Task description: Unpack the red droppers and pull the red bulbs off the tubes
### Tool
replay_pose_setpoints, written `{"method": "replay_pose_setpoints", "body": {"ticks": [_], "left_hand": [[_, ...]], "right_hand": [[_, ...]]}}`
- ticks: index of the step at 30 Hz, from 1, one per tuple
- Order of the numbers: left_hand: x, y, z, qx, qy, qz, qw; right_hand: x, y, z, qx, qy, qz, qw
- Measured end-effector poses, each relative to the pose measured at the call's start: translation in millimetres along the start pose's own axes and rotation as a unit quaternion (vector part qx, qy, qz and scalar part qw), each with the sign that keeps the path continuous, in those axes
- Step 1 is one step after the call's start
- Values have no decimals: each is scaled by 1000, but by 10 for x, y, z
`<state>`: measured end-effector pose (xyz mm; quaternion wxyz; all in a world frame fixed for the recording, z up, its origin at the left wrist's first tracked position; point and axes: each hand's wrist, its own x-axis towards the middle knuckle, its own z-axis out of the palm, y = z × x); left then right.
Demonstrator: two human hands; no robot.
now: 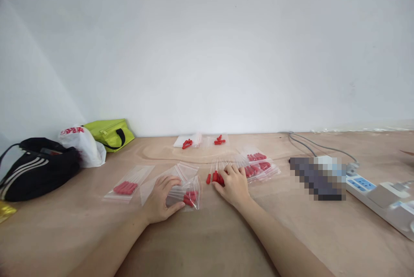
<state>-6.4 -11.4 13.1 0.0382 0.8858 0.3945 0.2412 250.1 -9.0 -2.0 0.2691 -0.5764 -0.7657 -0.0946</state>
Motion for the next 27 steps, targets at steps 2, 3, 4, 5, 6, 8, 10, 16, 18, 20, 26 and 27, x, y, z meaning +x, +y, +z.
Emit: {"method": "replay_pose_setpoints", "body": {"ticks": [2, 3, 4, 5, 6, 8, 10, 16, 18, 20, 26, 27], "left_hand": [[2, 11, 3, 20, 8, 19, 1000], [2, 15, 5, 23, 6, 25, 999], [1, 18, 7, 21, 4, 29, 999], [0, 20, 9, 19, 3, 32, 999], [0, 21, 10, 15, 3, 32, 999], [1, 21, 12, 2, -4, 25, 1000], [3, 18, 14, -18, -27, 13, 999], [5, -25, 42, -46, -74, -11, 996], [3, -49, 55, -35, -83, -20, 996], [0, -71, 68, -19, -99, -23, 995], [-1, -97, 86, 14, -133, -25, 991], [-1, -97, 87, 14, -134, -25, 991]], "right_hand": [[-25, -27, -12, 16, 13, 2, 1000], [-39, -53, -18, 30, 18, -3, 999], [-53, -88, -22, 47, 18, -12, 999], [-65, -132, -24, 66, 13, -25, 997], [-73, -182, -23, 86, 1, -39, 996], [-75, -291, -13, 122, -37, -60, 990], [-58, -385, -3, 141, -79, -60, 985], [18, -456, -34, 126, -176, -63, 974], [28, -439, -49, 129, -199, -86, 968], [27, -432, -55, 143, -216, -102, 960], [-14, -502, -11, 228, -180, -106, 951], [-22, -520, 1, 236, -172, -103, 951]]}}
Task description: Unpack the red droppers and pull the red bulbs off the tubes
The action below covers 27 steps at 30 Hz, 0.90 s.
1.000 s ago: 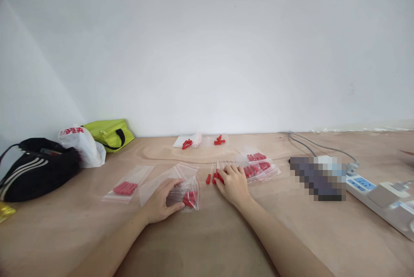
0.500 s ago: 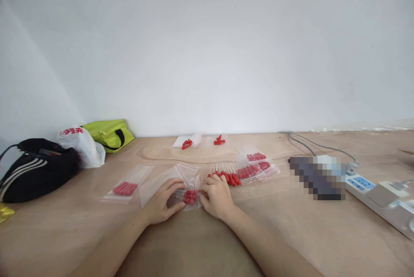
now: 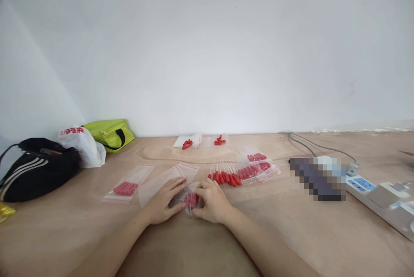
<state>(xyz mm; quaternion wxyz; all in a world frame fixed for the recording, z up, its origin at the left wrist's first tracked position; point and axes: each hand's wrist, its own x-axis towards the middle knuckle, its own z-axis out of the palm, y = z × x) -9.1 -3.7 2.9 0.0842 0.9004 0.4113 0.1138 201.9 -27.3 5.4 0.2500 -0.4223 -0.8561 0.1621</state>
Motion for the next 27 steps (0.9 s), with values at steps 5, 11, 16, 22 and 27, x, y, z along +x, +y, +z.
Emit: {"method": "replay_pose_setpoints", "body": {"ticks": [5, 11, 16, 22, 27], "left_hand": [[-2, -5, 2, -13, 13, 8, 1000], [-5, -21, 1, -10, 0, 3, 1000], [-5, -8, -14, -8, -9, 10, 1000], [-8, 1, -37, 3, -37, 8, 999], [-6, -3, -35, 0, -36, 10, 999]], "right_hand": [[18, -56, 48, -25, -5, 62, 998], [7, -44, 33, -4, -2, 125, 992], [27, 4, 73, 48, 14, 92, 995], [69, -2, 76, 70, 21, 88, 993], [15, 40, 33, 125, 50, 91, 987]]}}
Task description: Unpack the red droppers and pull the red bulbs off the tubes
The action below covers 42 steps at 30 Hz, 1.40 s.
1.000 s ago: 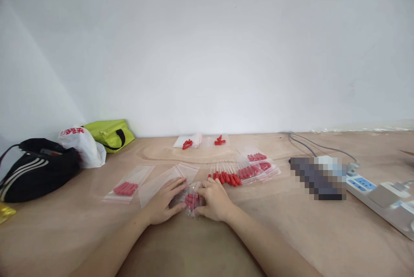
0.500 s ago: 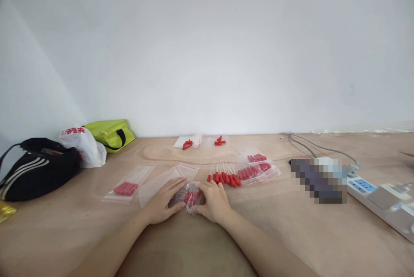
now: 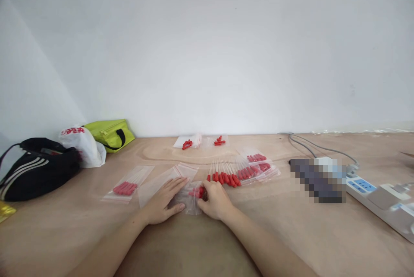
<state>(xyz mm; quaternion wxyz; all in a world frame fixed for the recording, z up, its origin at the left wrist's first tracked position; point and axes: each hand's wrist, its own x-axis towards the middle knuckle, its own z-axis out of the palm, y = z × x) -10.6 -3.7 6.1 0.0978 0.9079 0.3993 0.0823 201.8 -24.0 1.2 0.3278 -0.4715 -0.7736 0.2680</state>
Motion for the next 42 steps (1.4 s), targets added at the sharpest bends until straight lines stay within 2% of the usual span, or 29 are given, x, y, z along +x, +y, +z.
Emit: {"method": "replay_pose_setpoints", "body": {"ticks": [5, 8, 11, 14, 18, 22, 26, 28, 31, 35, 38, 42], "left_hand": [[-1, 3, -4, 2, 0, -5, 1000], [0, 3, -10, 9, -4, -10, 1000], [7, 7, -18, 14, -15, -19, 1000], [12, 9, -21, 20, -35, -24, 999], [0, 8, -12, 16, -27, -28, 999], [-17, 32, -26, 18, 24, -13, 999], [-6, 63, -64, 30, 0, 5, 1000], [5, 66, -74, 33, -21, -4, 999], [19, 60, -74, 37, -43, -17, 998], [25, 50, -67, 39, -53, -26, 998], [22, 41, -58, 32, -44, -27, 998], [20, 34, -47, 26, -35, -31, 999]], "right_hand": [[-12, 21, 1, 125, -18, -21, 992], [-19, 64, 38, 199, 27, 7, 980], [-62, 143, 55, 283, 84, 53, 954], [-133, 216, 6, 335, 113, 84, 932], [-212, 275, -214, 306, 153, 85, 936], [-213, 360, -546, 290, 248, 72, 922], [-153, 483, -727, 237, 392, 53, 887], [-118, 526, -710, 159, 414, 15, 896], [-58, 544, -591, 1, 380, -63, 923], [39, 532, -406, -143, 310, -141, 929], [88, 534, -332, -218, 251, -144, 932], [86, 526, -325, -264, 188, -143, 935]]}}
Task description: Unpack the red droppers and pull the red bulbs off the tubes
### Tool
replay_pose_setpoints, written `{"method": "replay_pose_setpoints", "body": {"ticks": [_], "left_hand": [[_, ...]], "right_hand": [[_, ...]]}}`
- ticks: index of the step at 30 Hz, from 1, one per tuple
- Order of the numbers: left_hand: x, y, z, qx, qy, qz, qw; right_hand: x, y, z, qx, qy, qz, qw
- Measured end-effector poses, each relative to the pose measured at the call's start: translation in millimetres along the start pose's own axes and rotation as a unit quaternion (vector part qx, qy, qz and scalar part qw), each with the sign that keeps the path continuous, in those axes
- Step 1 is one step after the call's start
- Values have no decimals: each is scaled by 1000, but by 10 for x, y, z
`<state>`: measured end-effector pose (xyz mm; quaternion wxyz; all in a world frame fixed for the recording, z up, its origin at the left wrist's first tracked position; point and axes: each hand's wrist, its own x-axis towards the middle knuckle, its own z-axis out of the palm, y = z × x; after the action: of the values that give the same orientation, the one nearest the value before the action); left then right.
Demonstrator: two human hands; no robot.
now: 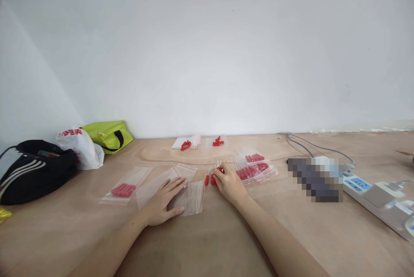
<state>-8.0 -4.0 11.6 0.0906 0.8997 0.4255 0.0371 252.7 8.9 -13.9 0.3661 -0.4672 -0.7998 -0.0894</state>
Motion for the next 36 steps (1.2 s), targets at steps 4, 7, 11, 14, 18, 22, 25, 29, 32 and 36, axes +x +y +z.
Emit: {"method": "replay_pose_setpoints", "body": {"ticks": [4, 7, 11, 14, 18, 22, 25, 29, 32, 36], "left_hand": [[1, 5, -4, 0, 0, -4, 1000], [-1, 8, -9, 1, -2, -4, 1000], [-3, 1, -9, -5, 2, 1, 1000], [0, -6, -5, -9, 5, 3, 1000], [3, -12, 3, -13, 6, 4, 1000], [7, -28, 25, -24, 9, 1, 1000], [28, -46, 39, -68, 46, -18, 996], [94, -70, 15, -109, 144, -96, 979], [145, -91, -27, -70, 170, -155, 971], [171, -102, -65, -49, 153, -171, 972]], "right_hand": [[-16, -14, -42, -25, -25, -3, 999], [-34, -22, -37, -12, -17, 15, 1000], [-53, -33, 22, 46, 24, 51, 997], [-48, -60, 60, 78, 26, 61, 995], [-24, -127, 89, 99, 19, 55, 993], [-9, -174, 138, 94, 14, 27, 995], [-7, -187, 147, 61, 22, 19, 998], [-11, -277, 64, 9, 44, 20, 999], [-32, -440, -7, 39, 25, -18, 999], [-83, -652, -20, 67, -68, -87, 992]]}}
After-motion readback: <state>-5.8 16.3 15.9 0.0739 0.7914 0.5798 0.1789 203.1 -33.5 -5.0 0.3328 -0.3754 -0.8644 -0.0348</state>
